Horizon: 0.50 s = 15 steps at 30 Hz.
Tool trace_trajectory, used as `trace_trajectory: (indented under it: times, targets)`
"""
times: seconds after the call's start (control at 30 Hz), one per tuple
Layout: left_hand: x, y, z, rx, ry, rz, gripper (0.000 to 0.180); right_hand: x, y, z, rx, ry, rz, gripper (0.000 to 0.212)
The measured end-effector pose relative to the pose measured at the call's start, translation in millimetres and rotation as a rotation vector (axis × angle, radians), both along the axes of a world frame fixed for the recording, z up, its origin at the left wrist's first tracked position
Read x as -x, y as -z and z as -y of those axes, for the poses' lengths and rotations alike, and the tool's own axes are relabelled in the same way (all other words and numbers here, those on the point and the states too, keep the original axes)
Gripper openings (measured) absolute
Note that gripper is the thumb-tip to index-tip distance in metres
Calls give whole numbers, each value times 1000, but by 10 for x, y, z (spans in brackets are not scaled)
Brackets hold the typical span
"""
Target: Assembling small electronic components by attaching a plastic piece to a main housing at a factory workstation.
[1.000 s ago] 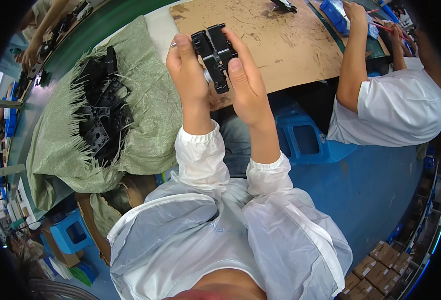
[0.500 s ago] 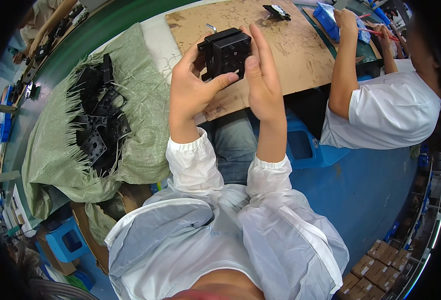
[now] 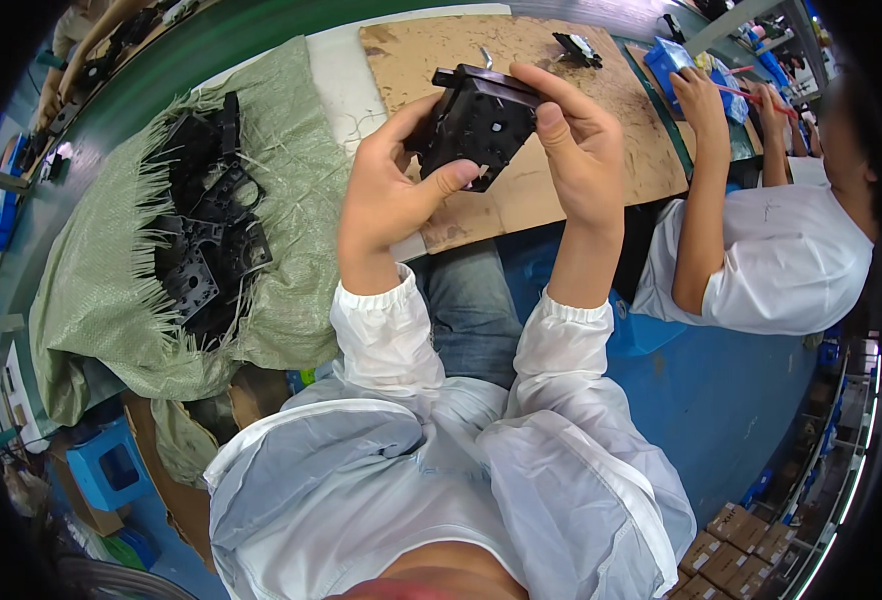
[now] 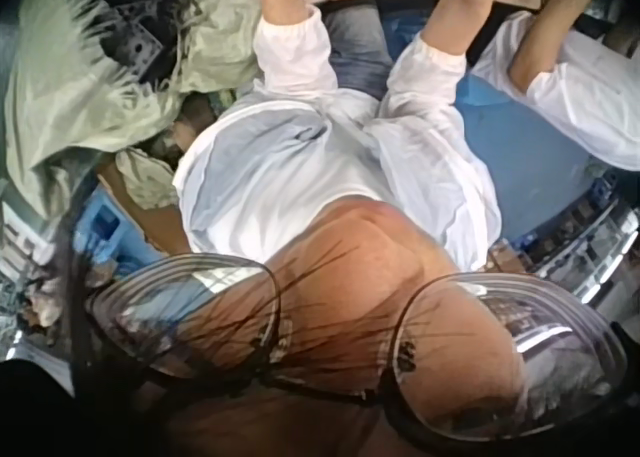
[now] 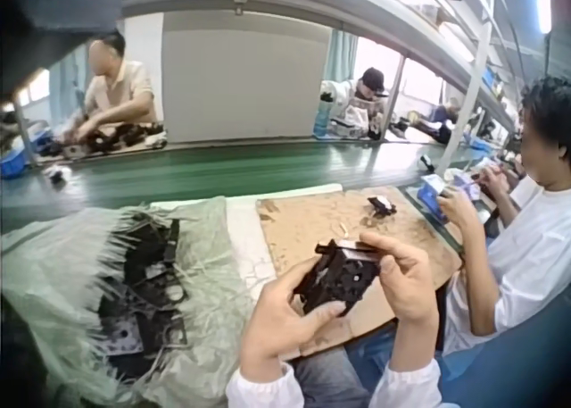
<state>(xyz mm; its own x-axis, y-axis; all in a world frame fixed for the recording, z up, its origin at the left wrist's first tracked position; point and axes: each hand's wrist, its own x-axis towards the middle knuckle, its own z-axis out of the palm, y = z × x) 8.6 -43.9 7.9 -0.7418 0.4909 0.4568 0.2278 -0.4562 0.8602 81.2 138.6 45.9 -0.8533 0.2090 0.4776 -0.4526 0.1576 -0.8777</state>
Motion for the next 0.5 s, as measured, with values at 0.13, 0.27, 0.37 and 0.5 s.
trace_trajectory:
  times: [0.13,0.27,0.37,0.5]
  targets:
    - [56,58,37,34,-143,-190,60,59,34,79,48,-5,-68,55]
    - [85,82,30,29,-222,-200,54,195,71,36,121,-89,-13,52]
    - [77,80,-31,-7,-214,10,53,430,35,-35,100,-141,89,47]
    - [171,141,-133,-28,-474,43,52,1233,1,-310,327,-77,254,38]
